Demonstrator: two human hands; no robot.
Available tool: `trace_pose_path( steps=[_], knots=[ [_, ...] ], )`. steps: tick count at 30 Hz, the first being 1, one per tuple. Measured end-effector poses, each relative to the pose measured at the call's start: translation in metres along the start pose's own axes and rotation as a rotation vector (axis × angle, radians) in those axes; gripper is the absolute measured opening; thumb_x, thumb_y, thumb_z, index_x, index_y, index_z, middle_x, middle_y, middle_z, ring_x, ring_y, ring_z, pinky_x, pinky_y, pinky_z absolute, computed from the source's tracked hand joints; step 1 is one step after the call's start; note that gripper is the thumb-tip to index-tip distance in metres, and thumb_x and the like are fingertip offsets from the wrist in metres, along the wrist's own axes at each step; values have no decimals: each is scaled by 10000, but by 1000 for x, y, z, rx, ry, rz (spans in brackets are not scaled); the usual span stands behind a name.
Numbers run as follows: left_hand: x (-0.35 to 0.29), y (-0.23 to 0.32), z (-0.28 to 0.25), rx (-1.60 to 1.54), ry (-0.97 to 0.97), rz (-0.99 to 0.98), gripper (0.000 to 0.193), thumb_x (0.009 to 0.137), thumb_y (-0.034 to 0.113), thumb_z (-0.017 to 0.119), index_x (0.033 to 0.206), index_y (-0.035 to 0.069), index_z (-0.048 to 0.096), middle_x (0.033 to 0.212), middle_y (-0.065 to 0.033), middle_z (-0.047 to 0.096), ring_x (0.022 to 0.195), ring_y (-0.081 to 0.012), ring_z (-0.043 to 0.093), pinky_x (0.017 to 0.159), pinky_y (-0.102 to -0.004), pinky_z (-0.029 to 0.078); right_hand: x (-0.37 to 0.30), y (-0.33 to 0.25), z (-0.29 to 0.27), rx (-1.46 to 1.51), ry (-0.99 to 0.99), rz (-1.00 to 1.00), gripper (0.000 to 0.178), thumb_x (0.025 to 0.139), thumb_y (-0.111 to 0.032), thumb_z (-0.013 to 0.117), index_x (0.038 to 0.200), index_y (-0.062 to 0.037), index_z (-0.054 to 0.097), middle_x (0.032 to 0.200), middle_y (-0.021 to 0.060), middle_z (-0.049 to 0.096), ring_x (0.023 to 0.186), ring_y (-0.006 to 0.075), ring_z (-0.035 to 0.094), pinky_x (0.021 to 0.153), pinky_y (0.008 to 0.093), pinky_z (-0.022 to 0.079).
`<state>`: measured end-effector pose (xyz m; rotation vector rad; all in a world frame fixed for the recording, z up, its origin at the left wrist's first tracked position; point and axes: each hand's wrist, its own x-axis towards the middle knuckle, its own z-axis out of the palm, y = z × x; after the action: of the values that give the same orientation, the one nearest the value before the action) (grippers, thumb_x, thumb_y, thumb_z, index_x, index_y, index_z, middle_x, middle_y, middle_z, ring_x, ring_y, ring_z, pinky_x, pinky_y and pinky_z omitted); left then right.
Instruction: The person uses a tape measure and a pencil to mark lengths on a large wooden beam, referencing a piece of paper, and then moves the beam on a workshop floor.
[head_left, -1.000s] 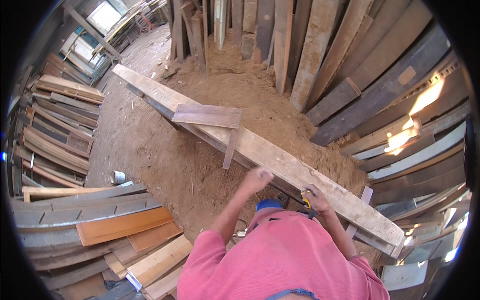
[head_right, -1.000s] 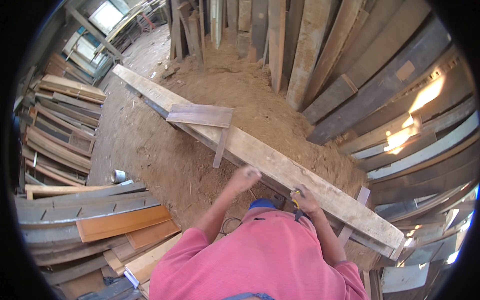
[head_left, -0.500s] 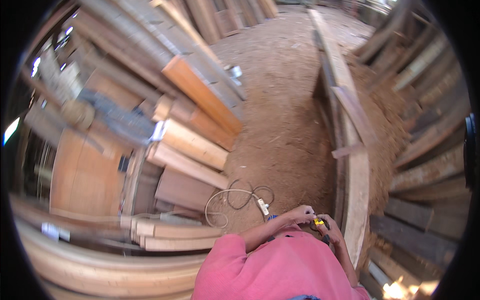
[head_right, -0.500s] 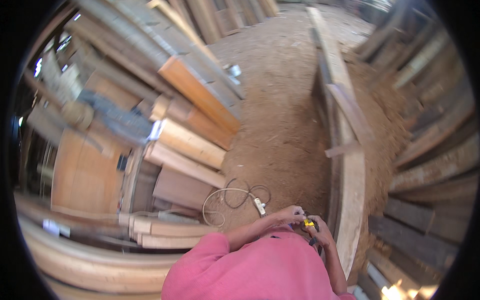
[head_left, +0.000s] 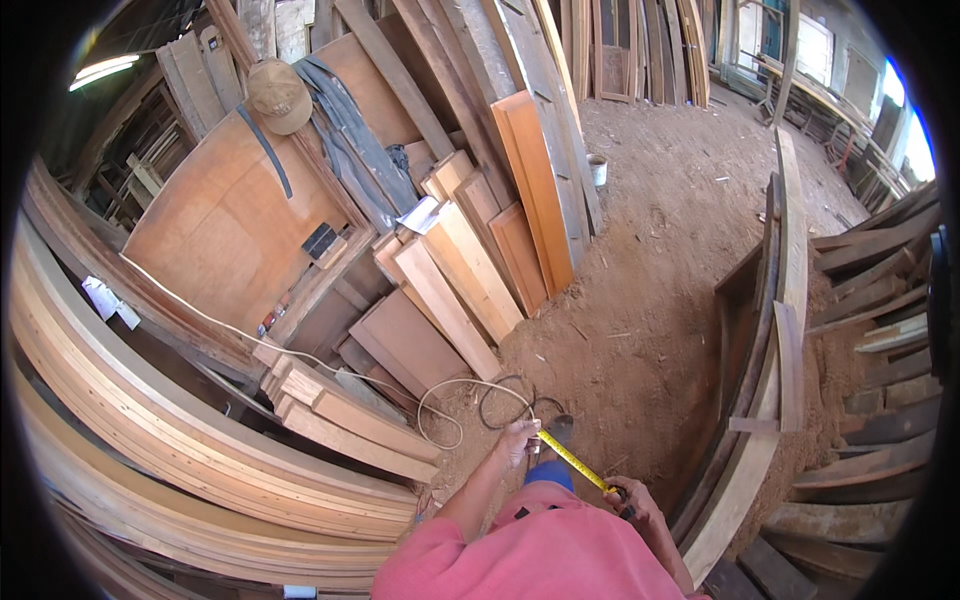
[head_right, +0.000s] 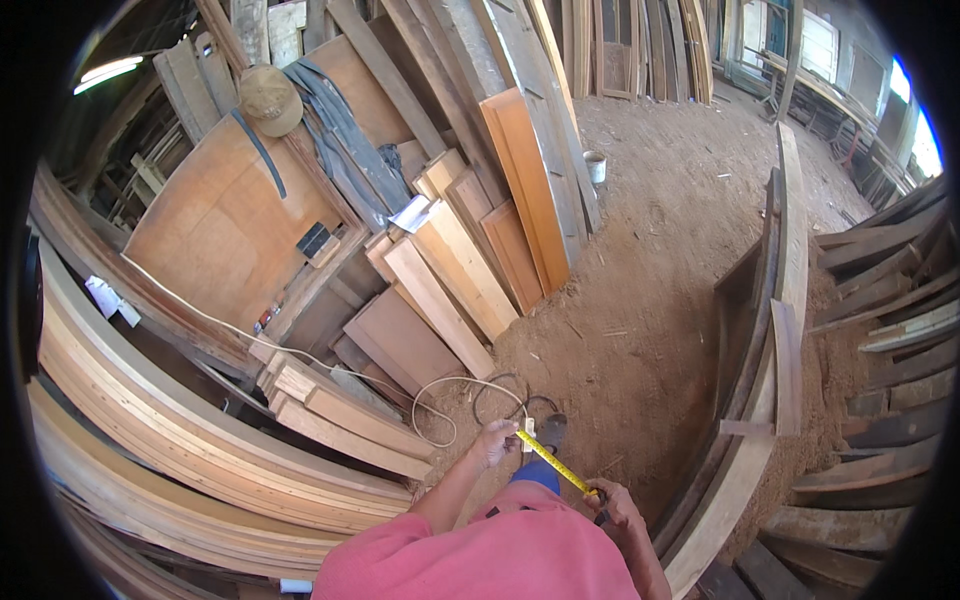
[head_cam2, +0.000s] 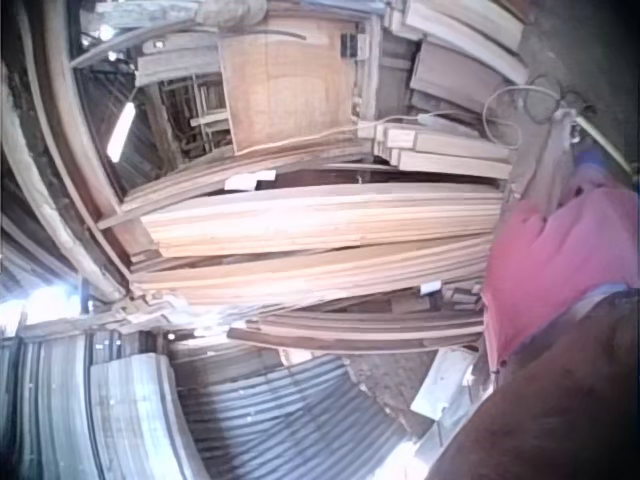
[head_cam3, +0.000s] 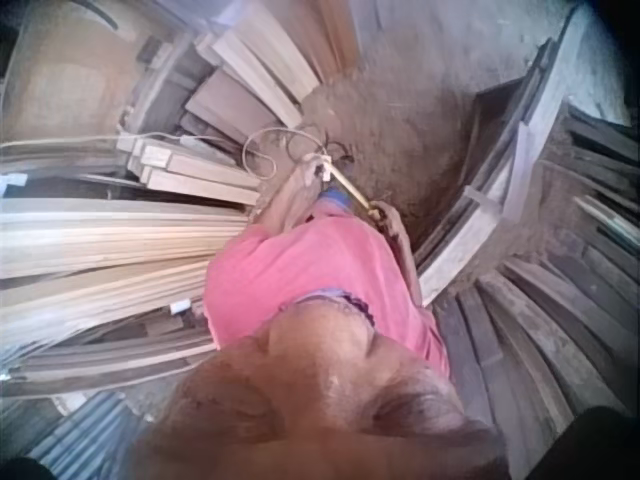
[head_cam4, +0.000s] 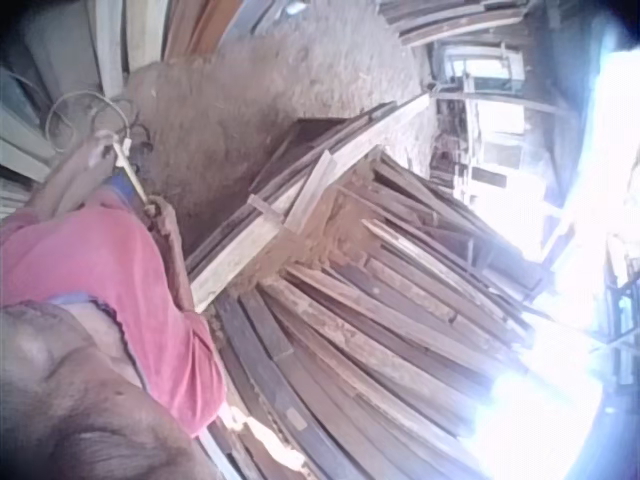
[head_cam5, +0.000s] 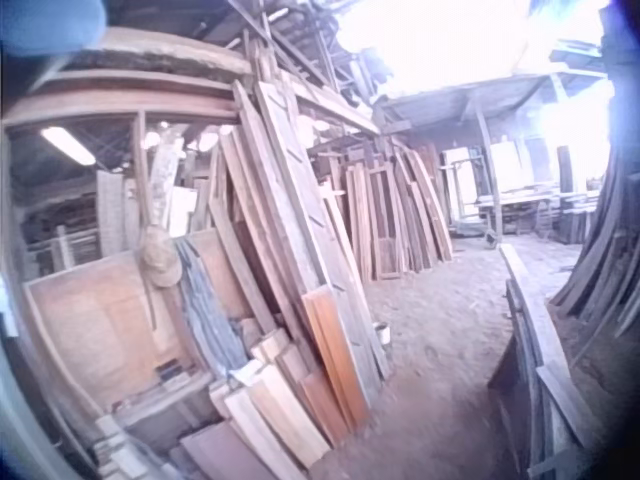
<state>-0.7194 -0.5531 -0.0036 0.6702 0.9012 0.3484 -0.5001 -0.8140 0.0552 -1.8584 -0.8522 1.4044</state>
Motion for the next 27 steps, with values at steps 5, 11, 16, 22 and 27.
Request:
trace_pose_path(
  steps=[5, 11, 16, 22, 27],
  knots=[
    [73, 30, -19, 148, 77, -53, 194, 897, 285, 686, 996, 137, 608, 803, 12, 607, 664, -89, 578, 570, -244, 475, 58, -50, -18, 7, -13, 62, 330, 834, -166, 737, 1121, -18, 668, 721, 6, 599, 644, 73, 531, 578, 258, 442],
    [158, 51, -21, 534, 184, 64, 408, 898, 225, 675, 1206, -3, 538, 911, -41, 638, 725, -110, 592, 590, -284, 498, 126, -16, -53, -191, 196, -135, 275, 807, -146, 692, 1044, -7, 691, 787, 62, 653, 712, 109, 607, 653, 278, 495],
    [185, 95, -12, 894, 35, 108, 348, 837, 295, 669, 1091, 57, 659, 944, -117, 721, 792, -202, 686, 683, -340, 539, 144, 5, -75, 88, 340, 269, 221, 798, -122, 658, 976, 2, 702, 674, 25, 624, 564, 99, 563, 502, 278, 459],
    [192, 143, 10, 1042, 106, -35, 295, 830, 336, 644, 1020, 120, 711, 963, -142, 721, 898, -260, 697, 783, -357, 534, 142, 10, -84, 180, 293, 348, 230, 790, -108, 673, 975, 28, 694, 701, 30, 638, 570, 107, 581, 503, 264, 465],
    [217, 125, -2, 823, 321, 230, 380, 839, 281, 641, 1165, 86, 656, 1039, -138, 716, 952, -241, 692, 826, -342, 530, 166, 7, -109, 62, 189, 272, 300, 783, -107, 701, 1036, 53, 686, 769, 67, 678, 641, 142, 620, 569, 289, 510]
  ],
)
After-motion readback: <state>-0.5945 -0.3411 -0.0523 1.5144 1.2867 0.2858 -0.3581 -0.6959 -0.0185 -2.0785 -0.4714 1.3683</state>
